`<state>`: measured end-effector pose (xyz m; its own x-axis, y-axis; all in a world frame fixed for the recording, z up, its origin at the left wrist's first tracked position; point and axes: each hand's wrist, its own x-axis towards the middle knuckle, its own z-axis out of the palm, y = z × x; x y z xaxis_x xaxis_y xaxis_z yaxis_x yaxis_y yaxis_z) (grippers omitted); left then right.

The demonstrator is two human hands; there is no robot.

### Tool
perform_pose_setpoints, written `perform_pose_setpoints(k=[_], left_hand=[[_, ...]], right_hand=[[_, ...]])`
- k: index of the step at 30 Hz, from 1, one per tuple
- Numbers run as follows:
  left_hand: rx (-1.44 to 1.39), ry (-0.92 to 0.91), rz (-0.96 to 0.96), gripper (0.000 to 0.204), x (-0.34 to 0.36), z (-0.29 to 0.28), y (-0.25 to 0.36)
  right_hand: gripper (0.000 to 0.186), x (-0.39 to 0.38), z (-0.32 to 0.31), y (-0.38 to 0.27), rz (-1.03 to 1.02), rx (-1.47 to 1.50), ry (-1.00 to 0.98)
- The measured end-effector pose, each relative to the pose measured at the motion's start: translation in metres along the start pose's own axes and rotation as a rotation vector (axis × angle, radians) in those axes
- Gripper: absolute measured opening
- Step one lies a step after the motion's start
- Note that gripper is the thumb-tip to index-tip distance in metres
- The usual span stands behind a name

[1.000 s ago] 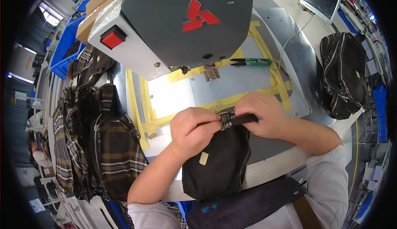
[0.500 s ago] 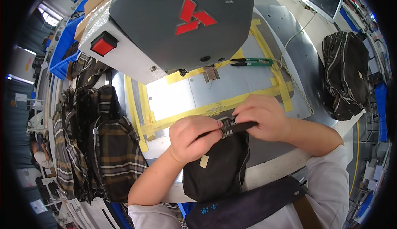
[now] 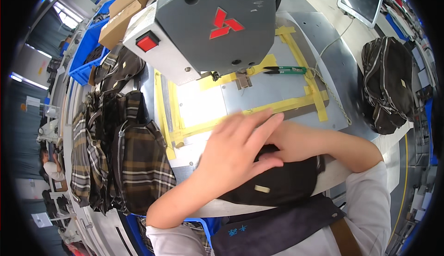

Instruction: The person aligns a zipper on a black bag and sews it using a sewing machine. They repeat this process for multiple bags, moving finished items aside and picking up new ones from a nearby stack.

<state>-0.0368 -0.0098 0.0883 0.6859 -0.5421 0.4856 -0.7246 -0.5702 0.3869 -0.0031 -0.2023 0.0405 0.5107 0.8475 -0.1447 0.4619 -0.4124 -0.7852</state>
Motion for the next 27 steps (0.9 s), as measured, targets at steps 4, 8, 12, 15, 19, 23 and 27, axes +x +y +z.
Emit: perform_pose_setpoints(k=[4, 8, 12, 15, 19, 23, 27], left_hand=[[-0.016, -0.326, -0.285, 0.035, -0.022, 0.014, -0.024], [-0.025, -0.106, -0.609, 0.026, -0.034, 0.005, -0.052], [-0.127, -0.39, -0.512, 0.038, -0.043, -0.001, -0.059], [-0.34, -0.348, -0.65, 0.057, -0.018, 0.001, -0.045], [-0.294, -0.295, -0.48, 0.054, 0.013, 0.022, -0.061], [-0.348, -0.263, -0.527, 0.029, 0.012, 0.029, -0.079], [-0.341, -0.058, -0.551, 0.016, -0.006, 0.041, -0.076]], right_hand=[[0.041, -0.009, -0.037, -0.004, 0.054, 0.021, -0.044], [0.036, -0.009, -0.069, 0.03, 0.378, 0.026, 0.105], [0.032, -0.002, -0.063, 0.048, 0.322, 0.524, 0.419], [0.031, 0.006, -0.058, 0.047, 0.106, 0.141, 0.412], [0.032, 0.029, -0.042, 0.024, -0.066, -0.21, 0.398], [0.031, 0.032, -0.039, 0.025, -0.045, -0.091, 0.494], [0.028, 0.031, -0.043, 0.04, 0.115, 0.226, 0.458]])
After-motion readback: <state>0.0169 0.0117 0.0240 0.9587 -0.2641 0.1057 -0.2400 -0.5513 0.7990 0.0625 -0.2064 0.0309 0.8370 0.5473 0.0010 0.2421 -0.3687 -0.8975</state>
